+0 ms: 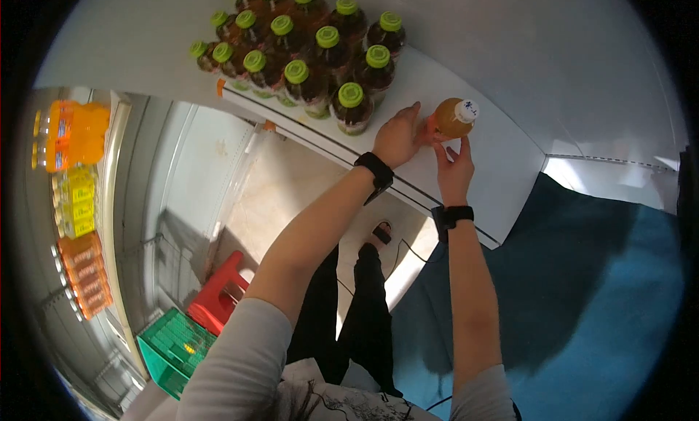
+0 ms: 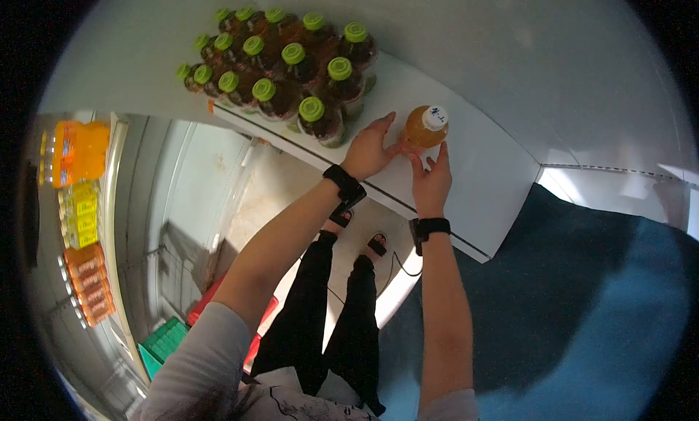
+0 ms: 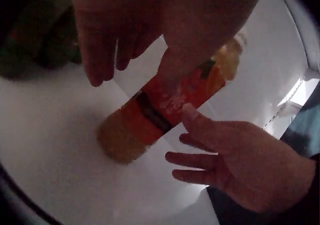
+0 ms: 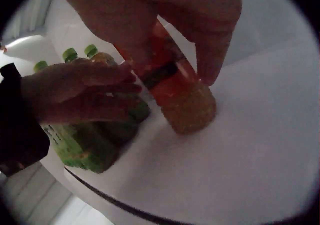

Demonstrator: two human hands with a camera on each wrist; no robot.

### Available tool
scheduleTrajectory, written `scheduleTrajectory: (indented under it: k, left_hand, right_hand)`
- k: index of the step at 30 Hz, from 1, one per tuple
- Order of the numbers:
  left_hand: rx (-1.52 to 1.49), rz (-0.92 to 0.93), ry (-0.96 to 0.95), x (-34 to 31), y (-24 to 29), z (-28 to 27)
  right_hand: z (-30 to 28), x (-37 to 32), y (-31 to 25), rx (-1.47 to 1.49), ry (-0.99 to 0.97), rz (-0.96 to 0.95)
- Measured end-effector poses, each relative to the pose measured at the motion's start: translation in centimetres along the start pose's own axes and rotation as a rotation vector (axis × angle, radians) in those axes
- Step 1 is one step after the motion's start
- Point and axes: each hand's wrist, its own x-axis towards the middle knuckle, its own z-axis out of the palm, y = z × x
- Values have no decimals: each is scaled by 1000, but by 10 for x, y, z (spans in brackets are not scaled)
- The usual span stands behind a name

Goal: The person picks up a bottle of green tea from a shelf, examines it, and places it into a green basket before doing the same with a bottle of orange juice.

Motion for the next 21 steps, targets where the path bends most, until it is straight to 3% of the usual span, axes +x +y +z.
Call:
scheduleTrajectory:
  k: [6, 10, 16, 19, 21]
  left_hand:
    - [-104, -295, -65, -40, 38, -36]
    - [-141, -295, -45, -52, 94, -62]
    - [-331, -134, -12, -72, 201, -131]
    - [-435, 34, 48, -56, 259, -166]
    - [-440, 130, 9, -47, 308, -204]
  right_hand:
    - [-13, -62, -20, 134, 70, 95]
    - [-39, -80, -26, 252, 115, 104]
    - [-136, -102, -121, 520, 281, -39]
    - [-201, -116, -203, 456, 342, -22]
    - [-238, -129, -255, 617, 322, -86]
